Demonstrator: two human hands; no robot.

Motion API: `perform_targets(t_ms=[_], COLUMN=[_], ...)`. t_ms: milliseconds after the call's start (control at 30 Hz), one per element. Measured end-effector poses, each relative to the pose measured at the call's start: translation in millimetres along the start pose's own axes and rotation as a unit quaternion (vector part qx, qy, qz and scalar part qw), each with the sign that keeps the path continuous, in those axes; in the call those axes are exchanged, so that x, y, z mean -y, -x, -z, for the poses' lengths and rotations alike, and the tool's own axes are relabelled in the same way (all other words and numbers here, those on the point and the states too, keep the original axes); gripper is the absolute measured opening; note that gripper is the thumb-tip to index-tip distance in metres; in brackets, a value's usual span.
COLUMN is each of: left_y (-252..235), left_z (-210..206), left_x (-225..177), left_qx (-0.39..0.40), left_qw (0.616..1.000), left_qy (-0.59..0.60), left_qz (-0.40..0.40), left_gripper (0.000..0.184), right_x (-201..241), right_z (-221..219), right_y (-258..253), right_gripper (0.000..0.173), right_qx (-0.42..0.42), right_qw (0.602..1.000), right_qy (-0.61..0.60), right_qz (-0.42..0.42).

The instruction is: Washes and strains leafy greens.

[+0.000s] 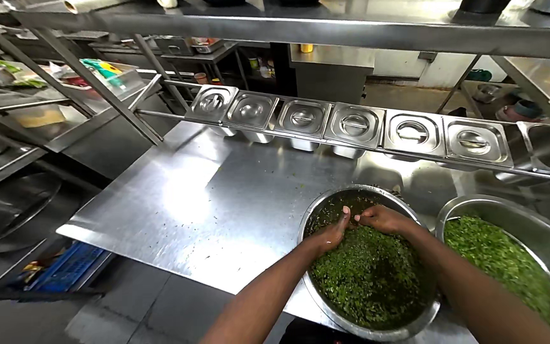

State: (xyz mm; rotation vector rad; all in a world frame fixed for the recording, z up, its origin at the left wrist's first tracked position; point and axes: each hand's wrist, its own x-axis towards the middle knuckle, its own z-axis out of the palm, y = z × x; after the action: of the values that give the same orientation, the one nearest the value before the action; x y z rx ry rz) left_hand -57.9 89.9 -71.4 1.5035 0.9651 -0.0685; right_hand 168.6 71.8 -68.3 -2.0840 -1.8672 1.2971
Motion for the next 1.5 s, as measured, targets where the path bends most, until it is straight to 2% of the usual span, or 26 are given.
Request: perform_targets(t_ms=[433,900,1133,1500], left_y=[5.2,3.4,13.8,24.1], left_z=[-6.4,-15.1,-19.6,-29.6], left_x=[-3.1,13.5,5.0,7.1], left_qx=[0.021,0.054,0.074,0.092], left_qw=[1.0,0.998,0.997,0.996], left_qy=[0.016,0.036,0.024,0.012], left_qz=[0.006,-0.006,-0.004,0.012], left_gripper=[0.093,0.096,0.093,0.092], right_x=[-7.8,-20.2,-24.6,-21.2], right_z=[-4.5,-11.9,-16.7,-26.9], right_y=[10.3,32.4,43.3,65.2], right_gripper=[0.049,0.046,0.046,0.055], right_qx=[0.001,0.004,0.008,0.026], right_qw=[1.0,0.998,0.997,0.997], right_qy=[-0.014,-0.037,-0.065,-0.051], right_qz=[-0.022,-0.045,-0.045,-0.06])
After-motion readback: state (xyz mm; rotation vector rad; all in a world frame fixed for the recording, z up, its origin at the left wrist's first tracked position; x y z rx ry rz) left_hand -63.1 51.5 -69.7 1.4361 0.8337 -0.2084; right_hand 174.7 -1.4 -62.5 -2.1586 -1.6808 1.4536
